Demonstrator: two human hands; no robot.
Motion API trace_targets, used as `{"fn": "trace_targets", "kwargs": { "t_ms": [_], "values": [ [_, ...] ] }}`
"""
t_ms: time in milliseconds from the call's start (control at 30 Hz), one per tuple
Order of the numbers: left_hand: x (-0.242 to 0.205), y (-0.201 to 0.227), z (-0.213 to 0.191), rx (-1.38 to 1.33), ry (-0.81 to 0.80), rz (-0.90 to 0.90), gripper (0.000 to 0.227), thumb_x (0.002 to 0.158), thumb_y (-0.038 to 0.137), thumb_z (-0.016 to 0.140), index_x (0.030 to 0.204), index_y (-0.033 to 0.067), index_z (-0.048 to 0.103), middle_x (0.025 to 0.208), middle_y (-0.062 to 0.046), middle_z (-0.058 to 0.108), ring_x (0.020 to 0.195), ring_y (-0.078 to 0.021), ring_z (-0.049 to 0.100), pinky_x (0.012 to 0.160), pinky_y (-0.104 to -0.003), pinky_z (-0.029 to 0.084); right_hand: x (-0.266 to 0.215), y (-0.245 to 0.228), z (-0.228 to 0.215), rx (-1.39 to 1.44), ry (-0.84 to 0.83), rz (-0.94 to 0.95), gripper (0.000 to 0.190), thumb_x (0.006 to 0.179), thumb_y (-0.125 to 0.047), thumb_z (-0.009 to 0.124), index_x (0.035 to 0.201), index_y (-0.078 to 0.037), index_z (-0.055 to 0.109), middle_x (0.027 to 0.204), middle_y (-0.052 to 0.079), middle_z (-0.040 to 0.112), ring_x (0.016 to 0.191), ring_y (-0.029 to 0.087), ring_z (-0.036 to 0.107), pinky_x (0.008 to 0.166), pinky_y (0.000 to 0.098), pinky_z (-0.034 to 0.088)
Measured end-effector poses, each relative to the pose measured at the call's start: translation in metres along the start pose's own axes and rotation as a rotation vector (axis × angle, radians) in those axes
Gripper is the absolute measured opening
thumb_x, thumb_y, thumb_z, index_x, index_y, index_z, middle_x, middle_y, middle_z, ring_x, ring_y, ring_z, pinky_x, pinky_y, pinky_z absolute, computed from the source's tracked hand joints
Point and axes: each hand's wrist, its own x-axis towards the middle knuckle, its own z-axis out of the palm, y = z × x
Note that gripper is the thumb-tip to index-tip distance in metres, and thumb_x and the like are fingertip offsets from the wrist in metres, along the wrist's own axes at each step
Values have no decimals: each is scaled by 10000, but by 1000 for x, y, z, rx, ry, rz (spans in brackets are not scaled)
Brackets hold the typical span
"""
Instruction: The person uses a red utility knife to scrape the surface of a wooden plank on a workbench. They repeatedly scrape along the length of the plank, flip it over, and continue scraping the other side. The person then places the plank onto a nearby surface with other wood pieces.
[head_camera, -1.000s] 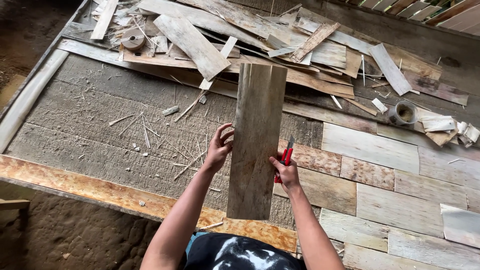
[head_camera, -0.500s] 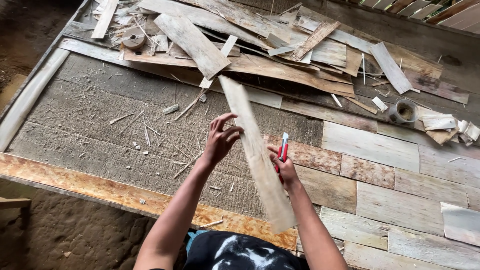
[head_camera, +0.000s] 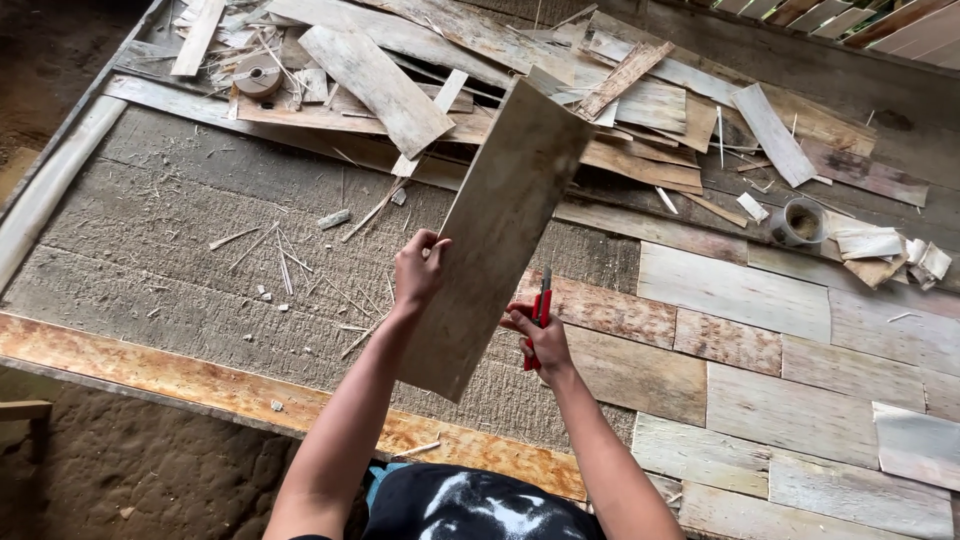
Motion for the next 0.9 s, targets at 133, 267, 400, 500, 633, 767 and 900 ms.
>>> {"fn": "trace_targets", "kwargs": {
  "t_ms": [133, 267, 400, 500, 633, 767, 900],
  "values": [
    [-5, -32, 16, -83, 33, -52, 127, 946, 242, 763, 954, 137, 692, 853, -154, 738, 847, -416, 737, 717, -490, 615, 10, 20, -5, -51, 42, -18, 326, 867, -76, 835, 1130, 39, 680, 971, 110, 752, 763, 240, 764, 309, 133, 332],
    [-14, -49, 14, -44, 37, -123, 134, 962, 281, 737, 967, 153, 697, 896, -120, 747, 933, -348, 728, 772, -479, 593, 15, 28, -8, -97, 71, -5, 321, 864, -102, 847, 1099, 30, 673, 895, 91, 708, 740, 218, 746, 321, 134, 335],
    [-27, -76, 4, -89, 53, -208, 128, 1001, 260, 683, 1030, 135, 684, 956, -144, 747, 968, -325, 719, 801, -461, 566, 21, 29, -1, -151, 60, 19, 327, 862, -123, 855, 1096, 22, 677, 868, 80, 683, 735, 205, 731, 343, 126, 334],
    [-36, -88, -15, -98, 35, -237, 204, 1033, 184, 623, 1228, 126, 613, 1053, -216, 730, 971, -447, 711, 811, -524, 592, 31, 48, 5, -253, 53, 67, 319, 880, -163, 851, 1106, 9, 707, 846, 84, 692, 702, 193, 698, 330, 149, 377],
    [-51, -122, -35, -79, 37, -277, 268, 989, 113, 658, 1252, 74, 622, 1026, -244, 722, 996, -446, 700, 827, -511, 579, 55, 74, 17, -326, 53, 33, 297, 863, -136, 860, 1094, 1, 732, 880, 128, 737, 723, 202, 728, 378, 162, 419],
    [-50, -217, -49, 13, 33, -444, 300, 925, 104, 732, 1215, 123, 655, 1024, -146, 748, 960, -352, 730, 796, -449, 597, 92, 114, 24, -560, -13, 24, 267, 782, -140, 919, 1013, -103, 790, 844, 71, 785, 702, 132, 727, 508, 196, 549],
    [-52, -247, -69, 112, -49, -578, 348, 850, 87, 793, 1169, 153, 671, 1009, -90, 767, 937, -314, 747, 680, -417, 639, 104, 129, 40, -669, -27, 63, 258, 773, -147, 911, 999, -128, 787, 833, 65, 790, 699, 118, 729, 581, 214, 571]
  ]
}}
